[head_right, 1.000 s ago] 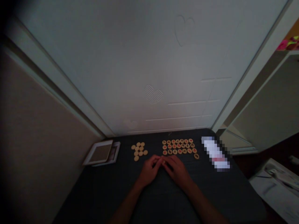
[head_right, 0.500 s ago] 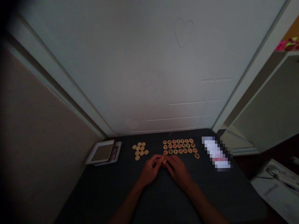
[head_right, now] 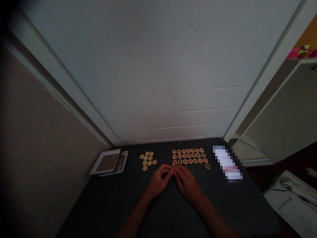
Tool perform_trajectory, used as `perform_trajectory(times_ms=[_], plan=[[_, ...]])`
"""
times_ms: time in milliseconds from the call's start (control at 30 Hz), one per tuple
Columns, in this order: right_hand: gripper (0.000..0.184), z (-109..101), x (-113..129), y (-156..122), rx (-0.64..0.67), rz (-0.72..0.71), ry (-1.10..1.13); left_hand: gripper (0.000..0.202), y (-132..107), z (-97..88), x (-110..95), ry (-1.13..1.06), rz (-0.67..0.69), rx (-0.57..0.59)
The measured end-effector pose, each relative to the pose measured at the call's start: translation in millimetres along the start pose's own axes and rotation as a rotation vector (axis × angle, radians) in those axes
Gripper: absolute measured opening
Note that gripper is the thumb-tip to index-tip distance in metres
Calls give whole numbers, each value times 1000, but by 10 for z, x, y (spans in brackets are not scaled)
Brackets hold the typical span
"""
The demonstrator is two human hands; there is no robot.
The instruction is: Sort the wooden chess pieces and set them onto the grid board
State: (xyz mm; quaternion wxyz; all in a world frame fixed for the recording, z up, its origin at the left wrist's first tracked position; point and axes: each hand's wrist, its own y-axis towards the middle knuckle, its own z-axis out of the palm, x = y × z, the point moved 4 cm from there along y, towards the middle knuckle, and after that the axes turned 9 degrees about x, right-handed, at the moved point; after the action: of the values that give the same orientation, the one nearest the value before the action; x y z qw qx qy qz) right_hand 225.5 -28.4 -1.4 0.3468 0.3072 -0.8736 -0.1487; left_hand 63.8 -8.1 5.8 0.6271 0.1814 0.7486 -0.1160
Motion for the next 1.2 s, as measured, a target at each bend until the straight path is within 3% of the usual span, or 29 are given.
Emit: perform_trajectory(times_ms=[567, 967, 1200], plan=[[45, -5, -26, -39, 29, 21, 33, 22, 6, 8, -6, -7, 3, 13], [27, -496, -554, -673, -16, 172, -267, 24, -1, 11, -56, 74, -37, 55], [30, -545, -649, -767, -111, 266, -397, 24, -8, 22, -36, 101, -12, 54]])
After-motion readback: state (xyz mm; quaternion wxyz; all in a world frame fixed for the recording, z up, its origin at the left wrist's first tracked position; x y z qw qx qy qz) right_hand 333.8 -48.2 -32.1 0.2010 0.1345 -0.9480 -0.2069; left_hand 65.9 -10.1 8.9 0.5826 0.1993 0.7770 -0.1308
